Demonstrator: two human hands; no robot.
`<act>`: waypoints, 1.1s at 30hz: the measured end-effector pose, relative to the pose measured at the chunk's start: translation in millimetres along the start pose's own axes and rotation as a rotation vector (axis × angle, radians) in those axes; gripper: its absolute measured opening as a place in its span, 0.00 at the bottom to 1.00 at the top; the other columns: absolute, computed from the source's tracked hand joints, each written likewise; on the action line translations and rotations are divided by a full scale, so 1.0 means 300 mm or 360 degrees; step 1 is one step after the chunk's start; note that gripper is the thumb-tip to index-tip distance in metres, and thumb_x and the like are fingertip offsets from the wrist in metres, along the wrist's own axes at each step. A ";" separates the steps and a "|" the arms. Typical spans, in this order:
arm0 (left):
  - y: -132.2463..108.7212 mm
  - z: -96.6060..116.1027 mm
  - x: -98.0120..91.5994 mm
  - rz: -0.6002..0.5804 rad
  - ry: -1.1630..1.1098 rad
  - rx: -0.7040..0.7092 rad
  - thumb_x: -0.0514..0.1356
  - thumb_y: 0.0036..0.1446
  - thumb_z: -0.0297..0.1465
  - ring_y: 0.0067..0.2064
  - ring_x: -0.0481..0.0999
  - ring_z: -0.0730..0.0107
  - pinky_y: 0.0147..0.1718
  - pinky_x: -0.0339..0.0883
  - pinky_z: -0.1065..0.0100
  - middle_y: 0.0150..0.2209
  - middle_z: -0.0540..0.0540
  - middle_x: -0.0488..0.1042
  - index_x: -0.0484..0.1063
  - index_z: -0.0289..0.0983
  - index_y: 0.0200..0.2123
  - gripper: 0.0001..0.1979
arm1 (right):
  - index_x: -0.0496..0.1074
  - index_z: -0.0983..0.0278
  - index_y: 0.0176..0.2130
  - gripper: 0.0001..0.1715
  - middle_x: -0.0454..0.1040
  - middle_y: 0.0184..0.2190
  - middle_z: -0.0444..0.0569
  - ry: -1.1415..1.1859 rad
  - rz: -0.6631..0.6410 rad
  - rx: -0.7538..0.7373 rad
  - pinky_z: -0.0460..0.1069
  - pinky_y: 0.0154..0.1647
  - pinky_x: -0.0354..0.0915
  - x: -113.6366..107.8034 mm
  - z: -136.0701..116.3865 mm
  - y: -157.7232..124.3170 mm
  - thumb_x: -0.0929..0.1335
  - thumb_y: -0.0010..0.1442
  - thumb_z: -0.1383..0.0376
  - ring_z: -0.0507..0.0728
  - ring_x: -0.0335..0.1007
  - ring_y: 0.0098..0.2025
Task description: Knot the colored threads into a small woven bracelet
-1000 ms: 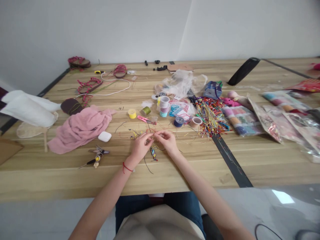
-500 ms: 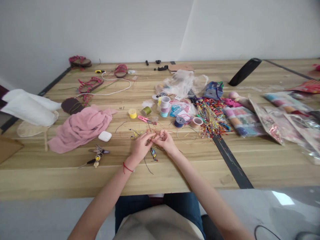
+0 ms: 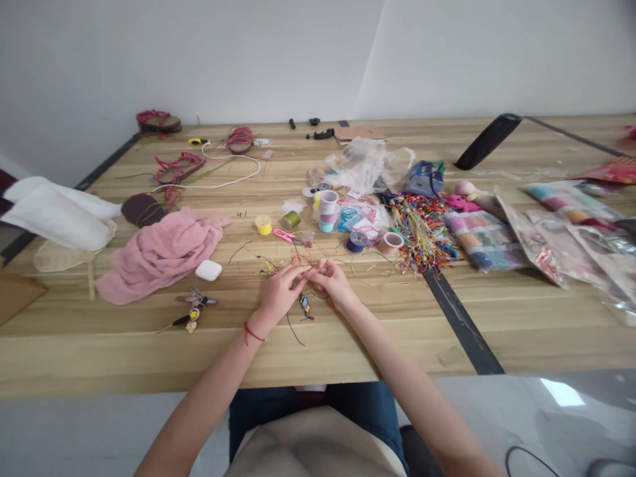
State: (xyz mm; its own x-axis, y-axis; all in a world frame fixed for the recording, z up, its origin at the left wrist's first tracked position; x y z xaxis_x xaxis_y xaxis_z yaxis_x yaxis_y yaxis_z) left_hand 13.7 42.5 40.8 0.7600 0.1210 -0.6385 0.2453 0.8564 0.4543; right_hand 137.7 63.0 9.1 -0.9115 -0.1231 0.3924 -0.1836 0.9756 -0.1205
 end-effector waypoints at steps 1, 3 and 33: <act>0.000 0.001 0.000 -0.0003 -0.0003 0.0007 0.60 0.57 0.22 0.26 0.68 0.77 0.29 0.67 0.73 0.35 0.48 0.75 0.75 0.38 0.46 0.14 | 0.55 0.59 0.30 0.29 0.70 0.20 0.36 -0.0012 0.0019 -0.0009 0.42 0.17 0.49 -0.006 0.001 0.002 0.78 0.40 0.59 0.45 0.53 0.16; 0.000 0.004 -0.001 -0.0012 -0.0005 0.0017 0.60 0.57 0.22 0.26 0.69 0.77 0.30 0.67 0.73 0.35 0.48 0.75 0.75 0.38 0.46 0.14 | 0.56 0.60 0.29 0.29 0.68 0.19 0.35 -0.0042 0.0058 -0.0025 0.42 0.17 0.50 -0.017 0.005 0.008 0.78 0.39 0.58 0.45 0.54 0.16; 0.004 -0.003 -0.003 -0.0078 -0.0174 -0.0104 0.61 0.55 0.19 0.22 0.61 0.81 0.24 0.62 0.77 0.33 0.50 0.74 0.75 0.39 0.46 0.17 | 0.77 0.64 0.36 0.22 0.79 0.27 0.47 -0.0328 -0.0160 -0.0081 0.48 0.31 0.69 -0.037 -0.004 0.025 0.78 0.42 0.56 0.53 0.73 0.26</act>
State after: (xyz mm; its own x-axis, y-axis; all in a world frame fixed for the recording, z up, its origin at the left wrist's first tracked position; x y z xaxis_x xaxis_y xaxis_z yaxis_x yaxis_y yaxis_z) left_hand 12.8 43.9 41.2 0.8099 0.0257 -0.5860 0.2469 0.8913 0.3803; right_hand 146.8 72.1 5.0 -0.9464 -0.2497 0.2047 -0.2634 0.9637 -0.0423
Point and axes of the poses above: each hand's wrist, its own y-axis towards the middle knuckle, its own x-axis out of the palm, z = x × y, the point moved 6 cm from there along y, towards the middle knuckle
